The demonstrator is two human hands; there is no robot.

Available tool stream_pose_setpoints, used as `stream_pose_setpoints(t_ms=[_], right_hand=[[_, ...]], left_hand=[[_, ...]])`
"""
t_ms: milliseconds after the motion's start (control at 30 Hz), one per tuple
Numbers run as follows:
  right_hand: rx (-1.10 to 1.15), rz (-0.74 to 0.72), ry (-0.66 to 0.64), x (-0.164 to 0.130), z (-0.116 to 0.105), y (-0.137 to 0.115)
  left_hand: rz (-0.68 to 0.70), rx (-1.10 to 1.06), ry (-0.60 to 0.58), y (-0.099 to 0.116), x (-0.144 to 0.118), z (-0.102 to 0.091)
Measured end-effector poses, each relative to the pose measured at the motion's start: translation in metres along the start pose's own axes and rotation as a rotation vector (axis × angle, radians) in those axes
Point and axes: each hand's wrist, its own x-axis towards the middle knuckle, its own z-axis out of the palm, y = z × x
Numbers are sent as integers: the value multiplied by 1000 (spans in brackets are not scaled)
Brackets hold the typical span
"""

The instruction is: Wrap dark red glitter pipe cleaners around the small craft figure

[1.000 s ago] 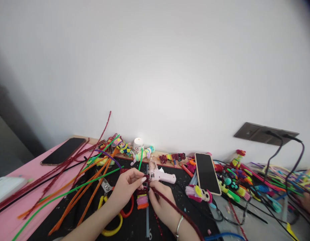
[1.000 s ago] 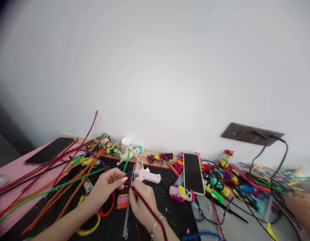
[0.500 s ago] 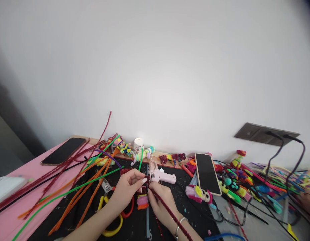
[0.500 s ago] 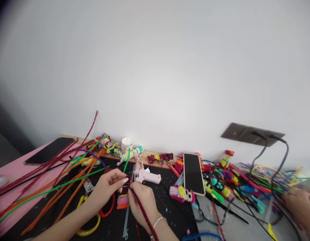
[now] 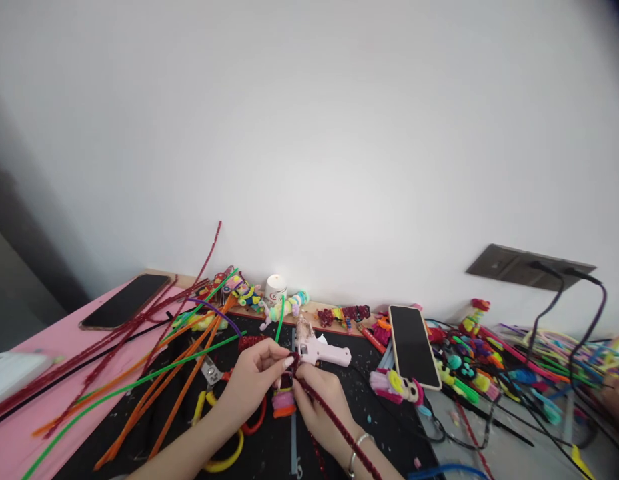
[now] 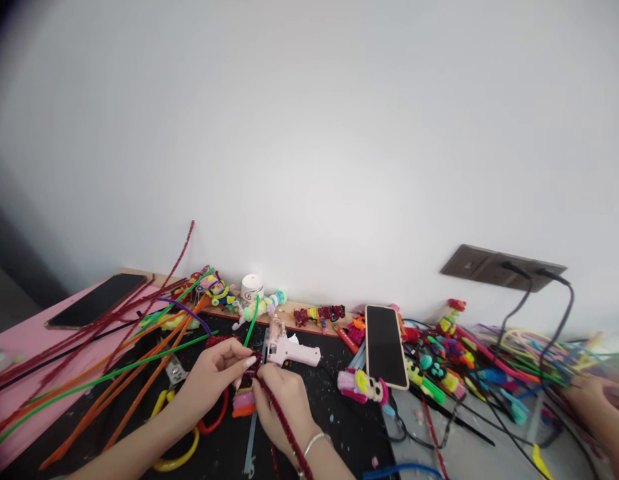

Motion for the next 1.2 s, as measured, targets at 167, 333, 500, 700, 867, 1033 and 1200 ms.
stream_pose_setpoints(t_ms=[167, 333, 500, 700, 867, 1033, 1200], right_hand=[[10, -2, -4, 1, 0, 0], [9, -5, -6, 0, 0, -1], [8, 2, 0, -1, 1, 0], [78, 116, 68, 2, -2, -2], [138, 151, 105, 6, -7, -7], [142, 171, 158, 6, -9, -5], [172, 219, 215, 7, -6, 0]], left_hand=[[8, 3, -4, 0, 0, 1], [11, 13, -5, -1, -1, 1], [13, 7, -6, -2, 0, 1], [4, -28, 42, 4, 0, 0], [-13, -60, 27, 5, 0, 1], [5, -41, -17, 4, 1, 0], [16, 42, -31, 6, -1, -1]])
